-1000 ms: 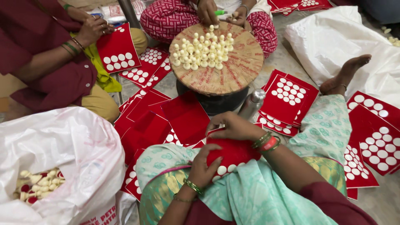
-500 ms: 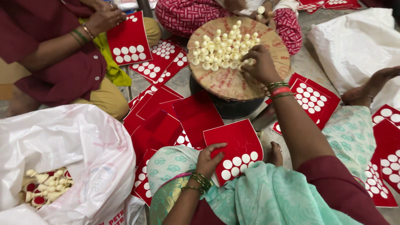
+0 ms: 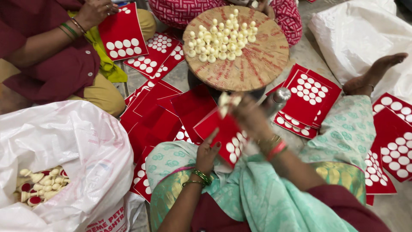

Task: The person sits on the floor and assembles small white cup-shaped items, pressing red circular stickers onto their tops one at a time. Finished items are placed into a plastic sack beside them, and additional items are taken from a woven tray.

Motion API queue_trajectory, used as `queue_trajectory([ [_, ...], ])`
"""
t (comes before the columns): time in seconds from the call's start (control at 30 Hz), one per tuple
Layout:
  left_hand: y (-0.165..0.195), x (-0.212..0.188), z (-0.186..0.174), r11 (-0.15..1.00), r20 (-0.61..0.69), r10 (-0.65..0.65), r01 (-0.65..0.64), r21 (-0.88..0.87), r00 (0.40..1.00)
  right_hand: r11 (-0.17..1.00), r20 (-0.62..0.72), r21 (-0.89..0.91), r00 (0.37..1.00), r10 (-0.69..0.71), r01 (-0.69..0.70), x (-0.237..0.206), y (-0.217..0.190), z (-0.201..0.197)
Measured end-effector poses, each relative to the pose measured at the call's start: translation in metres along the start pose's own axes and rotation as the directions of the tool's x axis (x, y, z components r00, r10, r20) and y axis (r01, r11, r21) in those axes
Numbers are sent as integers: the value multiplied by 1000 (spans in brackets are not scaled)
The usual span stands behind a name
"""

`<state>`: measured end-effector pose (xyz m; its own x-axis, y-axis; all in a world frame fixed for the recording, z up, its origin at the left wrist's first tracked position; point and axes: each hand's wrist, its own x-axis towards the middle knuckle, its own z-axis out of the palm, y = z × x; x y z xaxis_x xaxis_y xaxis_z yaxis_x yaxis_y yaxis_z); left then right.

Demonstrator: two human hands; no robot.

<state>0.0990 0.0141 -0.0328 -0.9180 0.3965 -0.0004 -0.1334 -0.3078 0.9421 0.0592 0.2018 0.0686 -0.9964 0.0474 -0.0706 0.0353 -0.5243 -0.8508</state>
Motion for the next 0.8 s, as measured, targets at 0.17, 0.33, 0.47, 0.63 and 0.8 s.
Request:
queue_trajectory([
  [0.17, -2, -19, 4, 988, -75, 155, -155, 3, 985, 803, 214, 463, 926, 310, -376, -62, 74, 21],
  [0.33, 21, -38, 15, 955, -170, 297, -293, 49, 940, 828, 212, 382, 911, 354, -411, -79, 81, 37],
  [0.47, 50, -49, 23, 951, -231, 301, -273, 143, 925, 922, 162, 186, 936, 312, -339, -95, 77, 47],
  [0.63, 75, -61, 26, 988, -242, 100, -126, -94, 965, 971, 220, -193, 959, 180, -138, -118, 56, 55],
  [0.8, 90, -69, 30, 970, -195, 222, -195, 147, 955, 861, 304, -489, 952, 15, 142, -138, 15, 69],
])
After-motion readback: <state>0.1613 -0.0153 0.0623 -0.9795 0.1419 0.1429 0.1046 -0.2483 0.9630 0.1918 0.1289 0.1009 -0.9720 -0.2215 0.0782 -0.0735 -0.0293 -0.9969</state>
